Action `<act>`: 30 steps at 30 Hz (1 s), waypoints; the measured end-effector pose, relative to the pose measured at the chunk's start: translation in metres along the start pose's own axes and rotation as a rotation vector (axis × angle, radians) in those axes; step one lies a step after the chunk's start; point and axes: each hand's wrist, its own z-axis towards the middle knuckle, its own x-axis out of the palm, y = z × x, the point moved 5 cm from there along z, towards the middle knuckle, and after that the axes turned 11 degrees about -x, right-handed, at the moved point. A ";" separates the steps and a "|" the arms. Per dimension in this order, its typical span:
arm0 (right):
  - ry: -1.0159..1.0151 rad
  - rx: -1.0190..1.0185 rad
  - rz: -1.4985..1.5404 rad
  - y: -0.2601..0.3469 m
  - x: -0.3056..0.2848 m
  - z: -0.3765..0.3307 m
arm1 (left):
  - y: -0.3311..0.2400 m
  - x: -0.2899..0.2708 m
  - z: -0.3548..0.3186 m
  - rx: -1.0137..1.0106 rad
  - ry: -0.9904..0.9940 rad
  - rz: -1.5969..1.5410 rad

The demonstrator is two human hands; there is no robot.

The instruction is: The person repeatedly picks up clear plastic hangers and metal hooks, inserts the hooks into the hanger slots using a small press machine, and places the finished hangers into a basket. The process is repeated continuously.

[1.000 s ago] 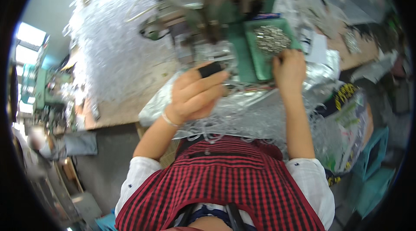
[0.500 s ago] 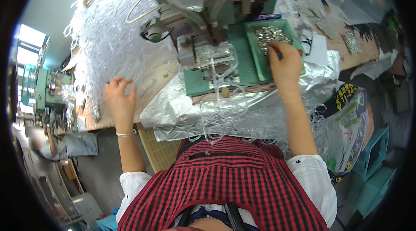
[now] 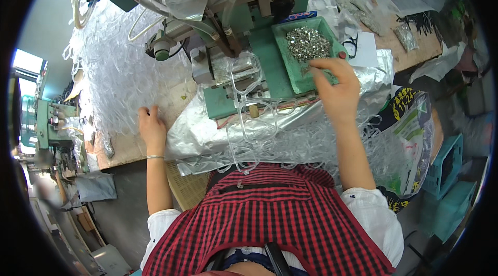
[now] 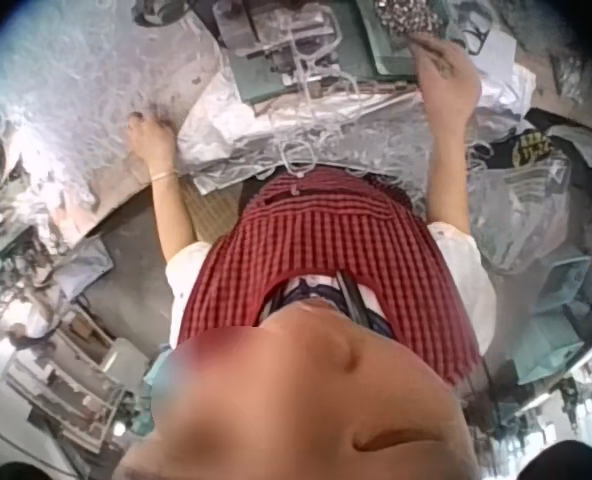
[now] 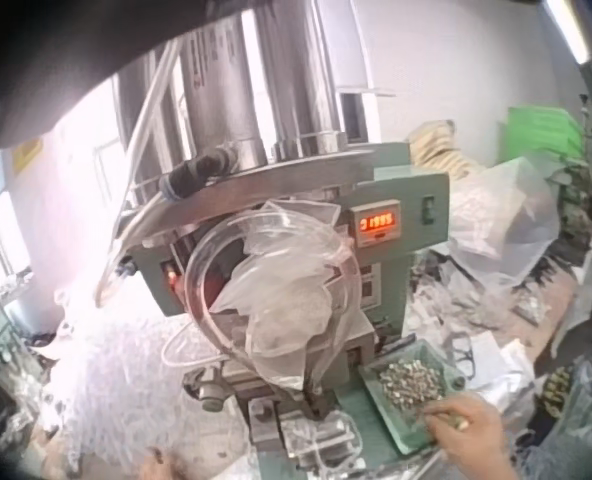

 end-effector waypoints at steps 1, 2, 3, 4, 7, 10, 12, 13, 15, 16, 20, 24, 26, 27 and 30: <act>0.064 0.000 0.068 0.019 0.009 0.013 | 0.004 0.002 0.002 0.029 0.032 -0.038; 0.127 -0.001 0.149 0.036 0.018 0.028 | 0.002 0.000 0.002 0.081 0.057 -0.048; 0.188 -0.007 0.236 0.048 0.031 0.041 | 0.001 -0.005 0.002 0.131 0.077 -0.052; 0.188 -0.025 0.275 0.052 0.044 0.051 | -0.003 -0.009 0.004 0.188 0.097 -0.059; 0.160 -0.016 0.418 0.053 0.075 0.064 | -0.016 -0.025 0.007 0.168 0.072 -0.156; 0.095 0.115 0.593 0.042 0.091 0.055 | -0.052 -0.049 0.004 0.167 0.027 -0.313; 0.097 0.143 0.619 0.050 0.092 0.054 | -0.068 -0.064 0.003 0.175 -0.020 -0.399; 0.094 0.157 0.631 0.054 0.093 0.054 | -0.075 -0.071 0.008 0.180 -0.052 -0.434; 0.125 0.107 0.584 0.062 0.093 0.056 | -0.086 -0.084 0.020 0.127 -0.138 -0.630; 0.121 0.083 0.579 0.069 0.091 0.057 | -0.088 -0.088 0.026 0.068 -0.180 -0.791; 0.129 0.205 0.718 0.072 0.086 0.057 | -0.127 -0.125 0.027 0.078 -0.359 -1.282; 0.211 0.306 0.959 0.083 0.068 0.045 | -0.184 -0.172 0.005 0.621 -0.289 -0.863; 0.255 0.101 0.752 0.068 0.067 0.050 | -0.218 -0.179 -0.003 0.960 -0.317 -0.870; 0.240 0.071 0.618 0.049 0.064 0.054 | -0.233 -0.179 -0.002 1.028 -0.312 -0.818; -0.103 -0.010 -0.117 -0.031 0.034 0.041 | -0.248 -0.163 0.001 1.007 -0.314 -0.736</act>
